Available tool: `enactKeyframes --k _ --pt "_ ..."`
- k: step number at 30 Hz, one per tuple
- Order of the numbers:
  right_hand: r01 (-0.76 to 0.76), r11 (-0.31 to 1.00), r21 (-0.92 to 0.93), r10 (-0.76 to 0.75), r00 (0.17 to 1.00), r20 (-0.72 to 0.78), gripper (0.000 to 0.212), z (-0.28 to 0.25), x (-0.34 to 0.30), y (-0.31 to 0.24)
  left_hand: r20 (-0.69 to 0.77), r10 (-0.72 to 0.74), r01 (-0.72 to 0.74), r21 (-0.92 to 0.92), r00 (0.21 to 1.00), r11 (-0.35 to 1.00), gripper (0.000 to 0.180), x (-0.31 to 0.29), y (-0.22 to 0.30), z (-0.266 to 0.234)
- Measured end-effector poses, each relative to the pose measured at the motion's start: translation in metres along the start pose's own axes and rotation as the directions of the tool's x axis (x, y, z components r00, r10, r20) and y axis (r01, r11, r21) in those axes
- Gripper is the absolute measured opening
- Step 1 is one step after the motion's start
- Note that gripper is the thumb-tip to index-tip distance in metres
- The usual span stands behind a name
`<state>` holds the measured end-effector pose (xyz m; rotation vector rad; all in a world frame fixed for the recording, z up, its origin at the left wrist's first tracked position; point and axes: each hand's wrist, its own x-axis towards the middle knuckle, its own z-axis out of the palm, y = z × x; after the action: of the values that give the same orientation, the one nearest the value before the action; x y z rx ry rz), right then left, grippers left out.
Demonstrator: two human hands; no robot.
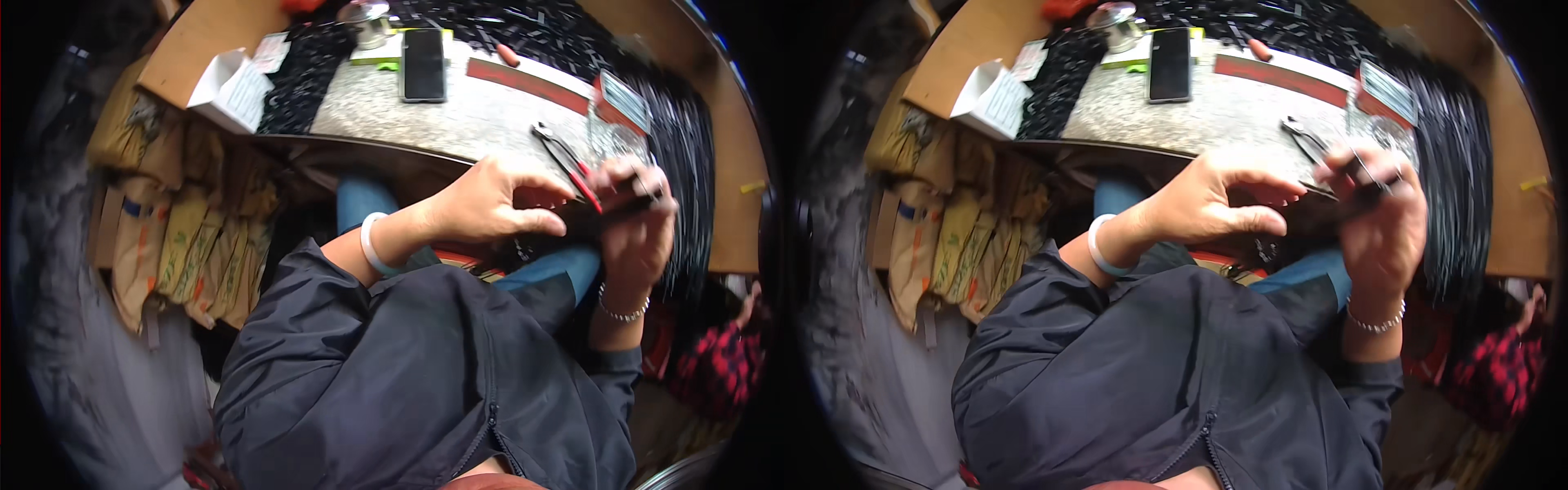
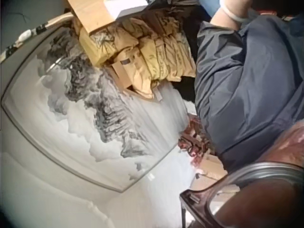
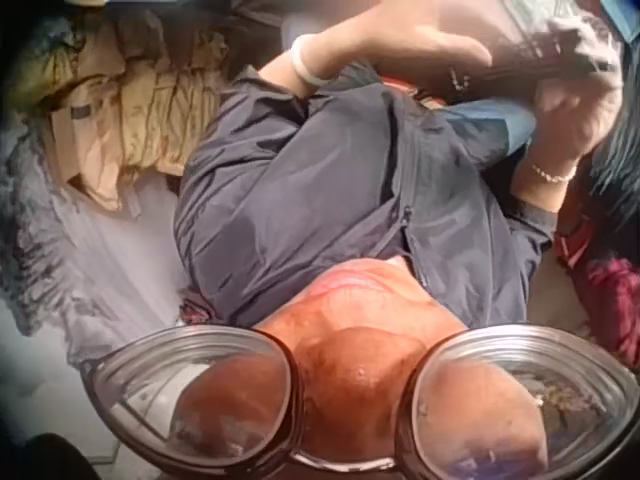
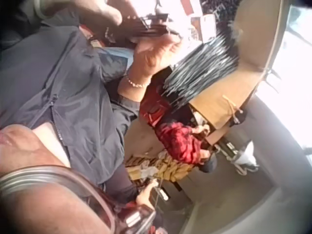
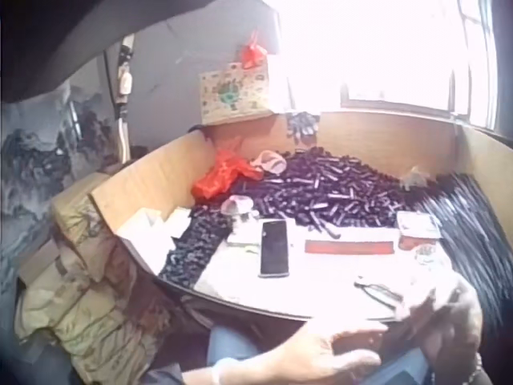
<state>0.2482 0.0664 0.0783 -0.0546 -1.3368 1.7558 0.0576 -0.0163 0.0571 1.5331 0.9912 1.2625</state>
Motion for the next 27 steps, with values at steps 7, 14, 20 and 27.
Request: enactKeyframes --k 7,14,20,27 --pt "-0.069 0.993 0.092 0.068 0.998 0.017 0.035 0.007 -0.005 -0.009 -0.566 0.439 0.480 0.824 0.697 0.301 0.017 -0.077 -0.065 -0.175" --pt "-0.054 0.999 0.004 0.054 0.999 0.008 0.023 0.022 -0.002 -0.006 -0.753 0.377 0.793 0.605 0.539 0.074 0.030 -0.102 -0.104 -0.271" --pt "-0.068 0.978 -0.199 0.054 0.996 -0.074 0.016 0.020 0.006 0.009 -0.760 0.412 0.734 0.627 0.503 0.261 0.025 -0.119 -0.101 -0.287" --pt "-0.111 0.975 -0.193 0.084 0.986 -0.144 0.014 0.020 -0.002 0.028 -0.659 0.136 -0.129 0.060 0.740 0.990 0.028 -0.002 -0.002 -0.139"
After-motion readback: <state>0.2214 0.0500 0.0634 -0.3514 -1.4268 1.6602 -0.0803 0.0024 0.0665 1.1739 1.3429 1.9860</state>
